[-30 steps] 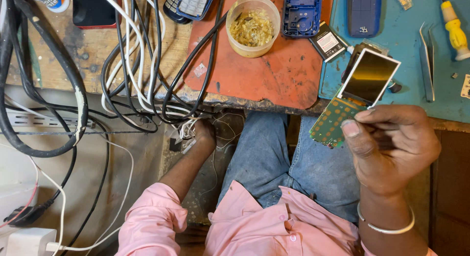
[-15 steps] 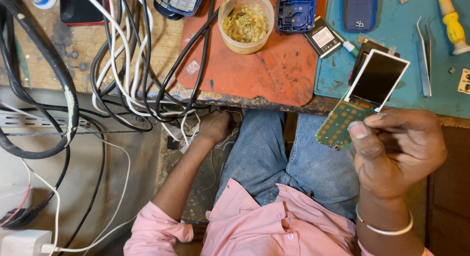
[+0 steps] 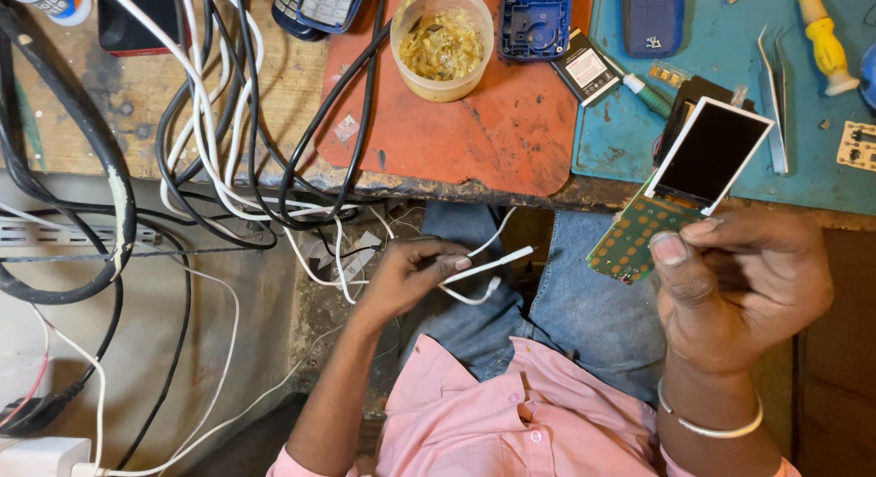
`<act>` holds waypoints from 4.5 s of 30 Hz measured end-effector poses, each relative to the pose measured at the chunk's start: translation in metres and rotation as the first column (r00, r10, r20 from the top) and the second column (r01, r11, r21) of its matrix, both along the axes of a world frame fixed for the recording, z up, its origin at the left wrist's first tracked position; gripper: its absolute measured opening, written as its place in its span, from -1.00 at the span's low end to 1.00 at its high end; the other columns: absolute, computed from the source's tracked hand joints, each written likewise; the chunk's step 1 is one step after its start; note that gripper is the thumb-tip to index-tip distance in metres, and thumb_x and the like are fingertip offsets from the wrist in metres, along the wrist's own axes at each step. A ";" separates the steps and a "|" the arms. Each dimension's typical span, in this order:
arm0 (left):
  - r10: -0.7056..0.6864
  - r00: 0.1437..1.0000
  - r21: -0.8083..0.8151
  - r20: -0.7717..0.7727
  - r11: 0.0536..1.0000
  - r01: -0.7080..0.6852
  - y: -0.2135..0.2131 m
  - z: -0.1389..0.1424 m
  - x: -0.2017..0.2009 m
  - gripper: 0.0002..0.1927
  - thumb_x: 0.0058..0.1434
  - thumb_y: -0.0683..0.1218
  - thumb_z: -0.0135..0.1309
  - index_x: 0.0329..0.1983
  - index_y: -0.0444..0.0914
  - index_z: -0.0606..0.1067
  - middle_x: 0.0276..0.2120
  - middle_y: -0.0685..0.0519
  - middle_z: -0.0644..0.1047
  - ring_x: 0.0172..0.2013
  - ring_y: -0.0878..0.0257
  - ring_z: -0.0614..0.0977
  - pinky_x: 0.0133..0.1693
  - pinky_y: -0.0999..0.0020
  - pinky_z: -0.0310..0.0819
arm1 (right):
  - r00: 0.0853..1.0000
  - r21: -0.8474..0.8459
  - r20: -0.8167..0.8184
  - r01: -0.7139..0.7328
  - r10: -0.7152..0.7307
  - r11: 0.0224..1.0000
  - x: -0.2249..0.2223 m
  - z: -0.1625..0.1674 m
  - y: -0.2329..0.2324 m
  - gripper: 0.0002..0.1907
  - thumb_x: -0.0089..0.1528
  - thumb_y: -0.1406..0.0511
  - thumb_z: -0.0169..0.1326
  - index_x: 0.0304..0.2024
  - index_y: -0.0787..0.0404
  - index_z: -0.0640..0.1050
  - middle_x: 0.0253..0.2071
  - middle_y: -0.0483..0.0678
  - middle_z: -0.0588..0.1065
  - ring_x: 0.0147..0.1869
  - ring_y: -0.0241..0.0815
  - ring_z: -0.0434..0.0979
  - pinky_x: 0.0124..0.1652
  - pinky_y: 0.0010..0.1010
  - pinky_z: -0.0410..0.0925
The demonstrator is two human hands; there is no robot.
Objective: The person solders a component on the exposed circuit board of a feature phone using a soldering iron and tweezers, then plugs in a charging cable and powers the phone on to check the screen. They then fit the board into the blue phone housing, seat the keypad, and snap the front cover back on.
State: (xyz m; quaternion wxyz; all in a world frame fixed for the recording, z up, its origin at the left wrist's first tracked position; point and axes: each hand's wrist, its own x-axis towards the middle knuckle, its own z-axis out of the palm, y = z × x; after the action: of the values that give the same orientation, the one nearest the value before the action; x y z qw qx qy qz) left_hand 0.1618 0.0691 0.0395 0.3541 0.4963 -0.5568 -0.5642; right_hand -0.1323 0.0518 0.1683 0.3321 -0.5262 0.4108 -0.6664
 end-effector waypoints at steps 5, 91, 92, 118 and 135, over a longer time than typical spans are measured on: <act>0.186 0.860 -0.239 0.475 0.968 -0.077 0.011 -0.019 -0.004 -0.77 0.28 -0.04 0.22 -0.05 -0.20 0.65 -0.30 -0.03 0.61 -0.31 0.11 0.63 -0.26 0.22 0.48 | 1.000 -0.020 0.011 -0.017 0.017 1.000 -0.004 -0.003 0.002 -0.69 0.27 0.50 0.39 -0.11 0.27 0.48 -0.31 -0.07 0.52 -0.45 -0.50 0.32 -0.38 -0.75 0.19; 0.555 0.814 -0.642 0.169 0.689 -0.336 0.039 0.176 -0.084 -0.71 0.20 -0.22 0.35 -0.01 -0.27 0.62 -0.33 0.06 0.57 -0.39 0.26 0.59 -0.32 0.37 0.45 | 0.985 0.299 0.049 -0.170 0.163 0.939 0.049 0.067 0.003 0.02 0.17 0.61 0.18 0.52 0.22 -0.09 0.16 0.18 0.48 -0.03 -0.11 0.65 -0.10 -0.34 0.60; 0.559 0.812 -0.645 0.171 0.686 -0.337 0.038 0.175 -0.085 -0.71 0.19 -0.22 0.35 -0.01 -0.26 0.62 -0.33 0.07 0.57 -0.39 0.27 0.58 -0.33 0.38 0.44 | 0.990 0.324 0.029 -0.137 0.135 0.936 0.048 0.065 0.003 0.01 0.13 0.61 0.18 0.49 0.24 -0.07 0.16 0.13 0.46 -0.02 -0.12 0.64 -0.09 -0.33 0.62; 0.596 0.767 -0.829 0.240 0.536 -0.157 0.038 0.176 -0.076 -0.66 0.21 -0.18 0.40 0.03 -0.27 0.59 -0.29 0.13 0.57 -0.38 0.28 0.53 -0.35 0.30 0.17 | 0.961 0.257 -0.079 -0.239 0.267 0.936 0.035 0.049 0.017 -0.69 0.26 0.57 0.31 -0.02 0.36 0.50 -0.18 0.00 0.58 -0.15 -0.37 0.62 -0.18 -0.64 0.47; 0.581 0.799 -0.731 0.154 0.611 -0.303 0.038 0.179 -0.085 -0.34 0.10 -0.17 0.37 0.21 -0.47 0.35 0.04 -0.27 0.49 -0.01 -0.12 0.62 0.00 0.18 0.57 | 0.928 0.300 -0.074 -0.329 0.365 0.896 0.055 0.045 0.021 -0.67 0.28 0.56 0.22 0.01 0.34 0.39 -0.11 0.00 0.52 0.02 -0.30 0.62 -0.05 -0.55 0.53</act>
State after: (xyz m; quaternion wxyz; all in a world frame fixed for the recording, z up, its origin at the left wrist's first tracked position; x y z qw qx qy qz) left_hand 0.0772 0.1068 0.2184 0.5254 0.5557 -0.6350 -0.1087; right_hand -0.0769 0.0724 0.2130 0.4903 -0.5800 0.4212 -0.4958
